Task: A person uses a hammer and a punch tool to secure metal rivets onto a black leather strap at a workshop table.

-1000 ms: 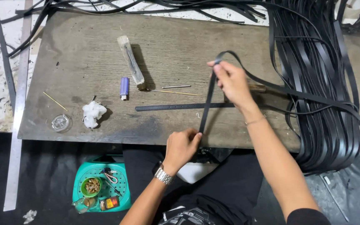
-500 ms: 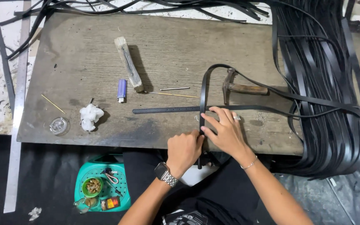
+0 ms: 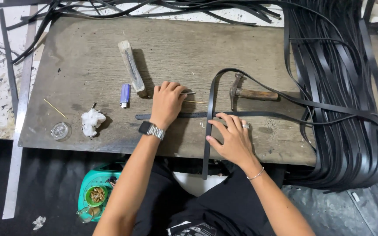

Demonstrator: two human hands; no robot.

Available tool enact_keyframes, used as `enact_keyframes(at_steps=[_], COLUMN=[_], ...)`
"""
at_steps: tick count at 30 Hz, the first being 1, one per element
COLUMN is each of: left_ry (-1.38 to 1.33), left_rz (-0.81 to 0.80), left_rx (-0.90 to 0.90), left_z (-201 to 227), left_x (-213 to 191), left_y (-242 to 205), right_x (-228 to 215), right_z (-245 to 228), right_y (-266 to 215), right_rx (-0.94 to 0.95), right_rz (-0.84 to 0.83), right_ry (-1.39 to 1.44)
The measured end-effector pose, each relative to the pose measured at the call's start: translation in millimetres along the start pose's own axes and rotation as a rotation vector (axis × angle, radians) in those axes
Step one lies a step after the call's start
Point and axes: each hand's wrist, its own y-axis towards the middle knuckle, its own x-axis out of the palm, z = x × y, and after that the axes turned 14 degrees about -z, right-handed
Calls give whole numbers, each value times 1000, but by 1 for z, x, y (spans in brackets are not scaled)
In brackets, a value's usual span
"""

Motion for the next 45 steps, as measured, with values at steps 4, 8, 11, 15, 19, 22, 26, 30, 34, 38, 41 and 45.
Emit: enact_keyframes(at_steps=[4,8,11,15,19,22,26,30,34,38,41,45], left_ry=[8,144,28,-662,-888,-1147,-1084,-1080,-1103,-1076,-1092,-1215], left_rz=[-96,-108,-3,160,116,147,171,193,194,204,204,179], left_rx=[48,103,147,167,87,5,-19,-41,-47,-57,-66,-79], left_z=[-18,-22,-11,28,53,56,55,57,60,59,59,59], left_x=[24,31,13,-25,-45,-39,-19,-20,-27,-26,-25,-23], left_y=[20,25,22,-9,-51,-69,-77,-84,-83,-83,-83,-84], right_x=[-3,0,-5,-12,-10,-8,-3,-6,-6,0,4,7], right_z=[1,3,3,-1,-3,-6,1,-1,-4,-4,-2,-1], right_y=[0,-2,0,0,2,2,1,0,0,0,-1,-2], right_rx=[-18,-15,-4,25,58,52,20,-13,-3,-31,-27,-27], right_rz=[-25,-62,-114,-222,-253,-237,-174,-209,-225,-135,-112,-76], right_ry=[61,61,62,65,77,39,-1,5,13,-19,-28,-29])
